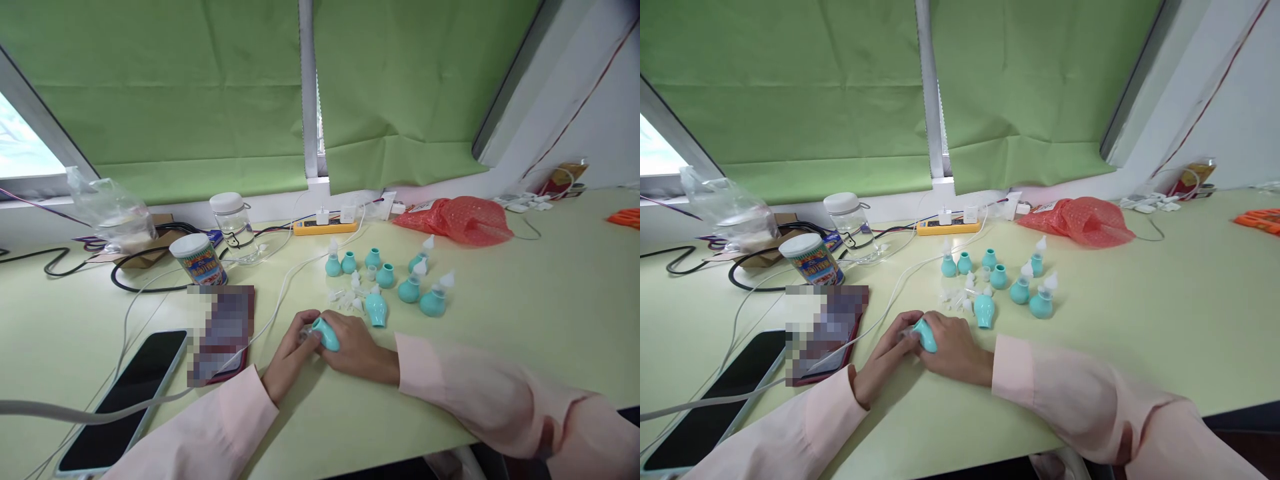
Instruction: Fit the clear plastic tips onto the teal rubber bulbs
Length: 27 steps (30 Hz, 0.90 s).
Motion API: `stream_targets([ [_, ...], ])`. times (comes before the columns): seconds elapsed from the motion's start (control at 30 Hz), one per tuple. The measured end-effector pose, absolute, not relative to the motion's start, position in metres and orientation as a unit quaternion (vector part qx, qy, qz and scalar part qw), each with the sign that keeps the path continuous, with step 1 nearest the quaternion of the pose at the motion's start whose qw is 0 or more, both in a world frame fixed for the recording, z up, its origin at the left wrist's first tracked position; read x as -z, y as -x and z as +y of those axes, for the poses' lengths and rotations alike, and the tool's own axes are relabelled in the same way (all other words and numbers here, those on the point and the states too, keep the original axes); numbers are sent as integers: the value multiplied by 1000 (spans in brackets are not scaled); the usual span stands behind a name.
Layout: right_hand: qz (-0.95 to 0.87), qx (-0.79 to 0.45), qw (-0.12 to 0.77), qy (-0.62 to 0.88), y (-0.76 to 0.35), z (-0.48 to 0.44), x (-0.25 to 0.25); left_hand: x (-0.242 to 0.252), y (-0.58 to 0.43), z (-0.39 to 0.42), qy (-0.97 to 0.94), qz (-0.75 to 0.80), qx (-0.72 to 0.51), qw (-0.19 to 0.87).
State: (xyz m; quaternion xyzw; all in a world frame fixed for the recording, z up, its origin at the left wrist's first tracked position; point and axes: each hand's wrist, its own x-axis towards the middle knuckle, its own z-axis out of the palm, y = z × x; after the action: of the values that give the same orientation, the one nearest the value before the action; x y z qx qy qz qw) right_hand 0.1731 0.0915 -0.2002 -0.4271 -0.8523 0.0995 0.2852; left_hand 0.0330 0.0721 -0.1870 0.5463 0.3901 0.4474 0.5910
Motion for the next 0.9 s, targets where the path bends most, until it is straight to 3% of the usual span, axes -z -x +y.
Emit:
stream_targets([
  [0.27, -854, -136, 319, 388, -173, 93, 193, 188, -33, 76, -447, 347, -561, 604],
  [0.43, -852, -189, 337, 354, -172, 89, 192, 183, -32, 72, -456, 357, -525, 624],
  [0.63, -831, -243, 350, 358, -171, 86, 190, 176, -32, 72, -449, 421, -540, 575],
  [0.9, -880, -52, 288, 374, -175, 94, 196, 180, -33, 72, -451, 460, -550, 533],
])
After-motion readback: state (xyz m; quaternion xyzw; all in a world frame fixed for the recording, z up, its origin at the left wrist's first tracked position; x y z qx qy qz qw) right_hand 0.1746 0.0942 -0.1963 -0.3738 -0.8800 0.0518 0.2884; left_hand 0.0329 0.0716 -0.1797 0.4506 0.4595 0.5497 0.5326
